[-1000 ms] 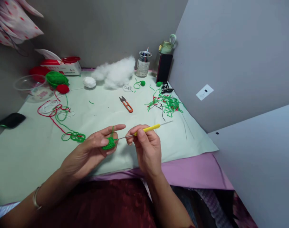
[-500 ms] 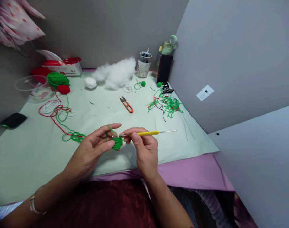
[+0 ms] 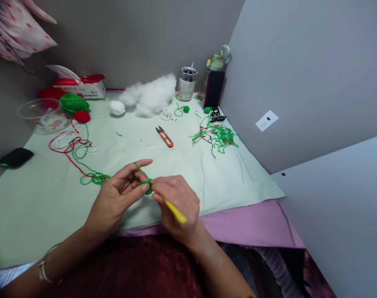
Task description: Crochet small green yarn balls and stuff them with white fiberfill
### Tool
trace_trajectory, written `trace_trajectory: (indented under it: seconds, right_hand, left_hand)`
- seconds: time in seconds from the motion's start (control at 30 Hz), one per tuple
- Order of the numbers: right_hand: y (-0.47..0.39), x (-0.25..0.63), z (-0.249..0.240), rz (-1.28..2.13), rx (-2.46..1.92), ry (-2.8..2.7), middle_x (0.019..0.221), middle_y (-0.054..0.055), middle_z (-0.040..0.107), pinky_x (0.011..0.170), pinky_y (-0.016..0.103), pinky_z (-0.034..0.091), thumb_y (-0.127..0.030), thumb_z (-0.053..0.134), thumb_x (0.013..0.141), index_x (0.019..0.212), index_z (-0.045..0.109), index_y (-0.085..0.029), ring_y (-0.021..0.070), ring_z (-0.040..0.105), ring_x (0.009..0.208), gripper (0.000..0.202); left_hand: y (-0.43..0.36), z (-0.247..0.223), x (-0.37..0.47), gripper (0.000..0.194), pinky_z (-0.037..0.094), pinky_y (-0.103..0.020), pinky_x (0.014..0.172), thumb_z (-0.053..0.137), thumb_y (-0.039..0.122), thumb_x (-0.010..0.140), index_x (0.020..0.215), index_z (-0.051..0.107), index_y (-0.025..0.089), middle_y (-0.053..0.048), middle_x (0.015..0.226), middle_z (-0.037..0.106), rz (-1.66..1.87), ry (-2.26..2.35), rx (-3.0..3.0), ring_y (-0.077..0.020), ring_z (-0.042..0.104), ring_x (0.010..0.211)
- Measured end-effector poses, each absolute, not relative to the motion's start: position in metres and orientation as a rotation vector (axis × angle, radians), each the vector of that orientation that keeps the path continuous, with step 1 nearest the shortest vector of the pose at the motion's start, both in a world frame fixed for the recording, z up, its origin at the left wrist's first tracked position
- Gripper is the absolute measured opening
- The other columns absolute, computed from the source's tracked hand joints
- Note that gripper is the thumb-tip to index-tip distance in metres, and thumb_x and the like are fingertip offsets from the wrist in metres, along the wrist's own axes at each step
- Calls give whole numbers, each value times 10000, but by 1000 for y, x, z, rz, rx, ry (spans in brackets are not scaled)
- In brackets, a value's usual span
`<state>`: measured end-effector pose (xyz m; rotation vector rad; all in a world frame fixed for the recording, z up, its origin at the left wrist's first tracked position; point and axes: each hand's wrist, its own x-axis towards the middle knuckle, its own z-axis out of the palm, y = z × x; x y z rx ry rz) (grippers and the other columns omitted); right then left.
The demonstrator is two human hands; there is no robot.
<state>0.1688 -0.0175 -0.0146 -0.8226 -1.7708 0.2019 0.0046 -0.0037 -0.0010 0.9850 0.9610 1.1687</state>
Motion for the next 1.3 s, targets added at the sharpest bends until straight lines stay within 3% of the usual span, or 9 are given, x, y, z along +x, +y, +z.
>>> trace_trajectory:
  seconds: [0.13, 0.27, 0.43, 0.6, 0.73, 0.83, 1.03, 1.13, 1.3]
  right_hand:
    - [-19, 166, -21, -113, -927, -1888, 1065, 75, 749, 770, 332, 617, -95, 667, 965, 1184, 742, -278, 206, 725, 980, 295]
    - [-17, 167, -20, 382, -878, -1515, 949, 46, 744, 701, 336, 580, -146, 571, 1030, 1131, 762, -281, 182, 687, 836, 255]
    - [-10, 165, -15, 830, -822, -1279, 898, 28, 743, 683, 317, 541, -241, 606, 1039, 989, 782, -252, 157, 646, 761, 184]
    - [-13, 162, -17, 558, -910, -1468, 954, 33, 761, 710, 322, 582, -154, 616, 1015, 1091, 787, -282, 169, 694, 828, 227]
    - [-15, 163, -20, 171, -889, -1672, 1093, 73, 774, 769, 358, 610, -96, 676, 954, 1191, 779, -293, 208, 721, 950, 325]
    - [-13, 165, -17, 465, -905, -1416, 933, 52, 757, 693, 338, 585, -157, 609, 1013, 1091, 789, -264, 181, 697, 805, 224]
    - [-8, 163, -13, 857, -847, -1243, 930, 42, 766, 703, 306, 550, -263, 645, 1015, 967, 802, -246, 162, 671, 803, 165]
    - [-7, 164, -15, 910, -866, -1181, 898, 29, 761, 690, 286, 536, -285, 649, 1013, 976, 798, -249, 146, 653, 771, 158]
    - [-2, 167, -14, 1082, -818, -1038, 853, 28, 743, 602, 259, 511, -359, 652, 1004, 910, 758, -219, 113, 587, 625, 199]
  left_hand:
    - [-3, 2, 5, 588, 408, -151, 539, 909, 245, 769, 1327, 726, 217, 38, 788, 605, 1048, 832, 730, -48, 462, 595]
    - [1, 9, 1, 486, 175, -144, 390, 896, 244, 784, 1249, 771, 174, 75, 691, 499, 921, 737, 544, 2, 150, 472]
    - [1, 10, 1, 490, 164, -145, 397, 878, 231, 809, 1284, 762, 257, 32, 819, 582, 973, 756, 708, -11, 271, 507]
    - [-3, 7, 6, 590, 234, -133, 431, 903, 219, 783, 1344, 725, 267, 24, 871, 620, 1059, 846, 802, -10, 331, 532]
    - [0, 9, 6, 508, 207, -138, 395, 889, 251, 791, 1281, 762, 206, 63, 728, 512, 948, 755, 599, -10, 193, 485]
    - [3, 11, 4, 384, 200, -134, 386, 867, 240, 808, 1185, 810, 190, 95, 666, 395, 898, 706, 509, -8, 112, 474]
    - [1, 5, 4, 363, 490, -157, 731, 856, 235, 839, 1196, 810, 282, -1, 918, 687, 1031, 785, 854, -90, 602, 815]
    - [0, 0, 0, 363, 492, -245, 930, 793, 279, 912, 1274, 773, 306, -19, 1015, 728, 974, 770, 985, -157, 641, 1011]
    - [2, -1, -4, 390, 555, -320, 838, 805, 300, 886, 1273, 761, 276, -23, 984, 654, 996, 740, 936, -173, 635, 873]
